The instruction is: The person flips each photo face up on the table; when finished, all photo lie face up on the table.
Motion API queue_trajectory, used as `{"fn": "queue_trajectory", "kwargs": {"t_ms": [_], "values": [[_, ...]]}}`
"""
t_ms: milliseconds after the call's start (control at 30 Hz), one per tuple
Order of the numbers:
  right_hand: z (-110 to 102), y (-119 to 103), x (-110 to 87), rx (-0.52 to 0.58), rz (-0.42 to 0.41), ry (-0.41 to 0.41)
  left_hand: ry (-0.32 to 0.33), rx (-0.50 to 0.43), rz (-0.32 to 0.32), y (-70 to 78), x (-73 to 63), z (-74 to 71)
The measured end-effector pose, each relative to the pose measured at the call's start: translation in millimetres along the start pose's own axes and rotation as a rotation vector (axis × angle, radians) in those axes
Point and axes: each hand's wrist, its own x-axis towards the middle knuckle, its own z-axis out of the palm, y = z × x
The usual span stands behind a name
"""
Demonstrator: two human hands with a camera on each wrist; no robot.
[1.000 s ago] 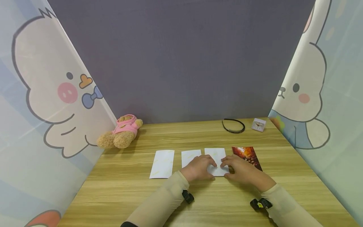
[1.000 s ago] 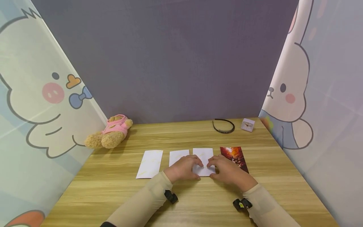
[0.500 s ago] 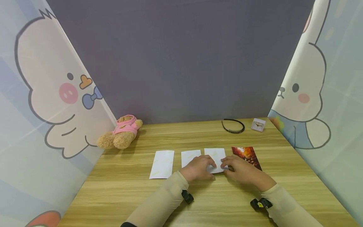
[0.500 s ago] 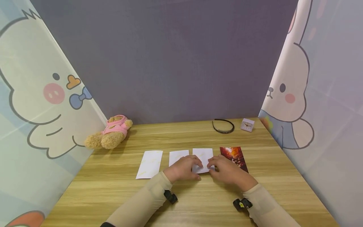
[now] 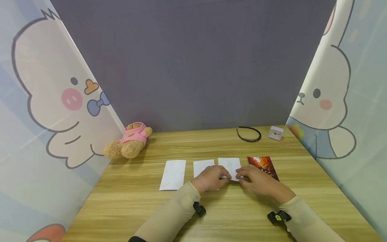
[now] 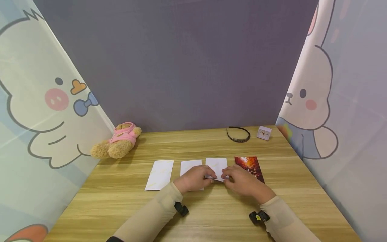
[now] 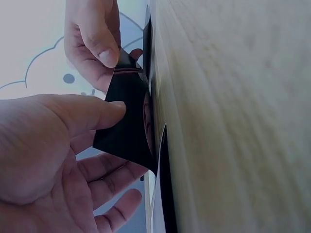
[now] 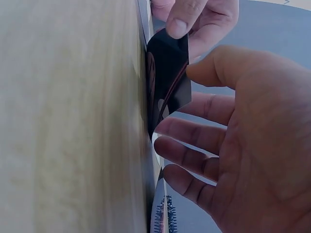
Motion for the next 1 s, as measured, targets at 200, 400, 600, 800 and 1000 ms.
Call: {"fn": "queue_trajectory", "kwargs": {"t_ms": [200,400,600,800,1000], "values": [[-1.5,1.6,-1.2,-0.021,0.007,-0.022,0.011,-0.020,-0.013,-0.7,0.7,-1.2],[-1.6,3.4,-1.7,-0.022,0.002,-0.006,0.033,-0.030,-0.008,-3.2,2.8,0.2],[1.2,5.6,-0.9,-0.030,0.004,0.038,0.050,-0.084,-0.016,-4.3,3.4,0.3],[0.8,6.6,-0.2,-0.013,0.056,0.029,0.064,-0.110,-0.019,-4.6,4.6,0.2],[0.9,7.4,0.5,-0.016,0.066,0.047,0.101,-0.130,-0.019,-2.3,3.9,-3.5]]}}
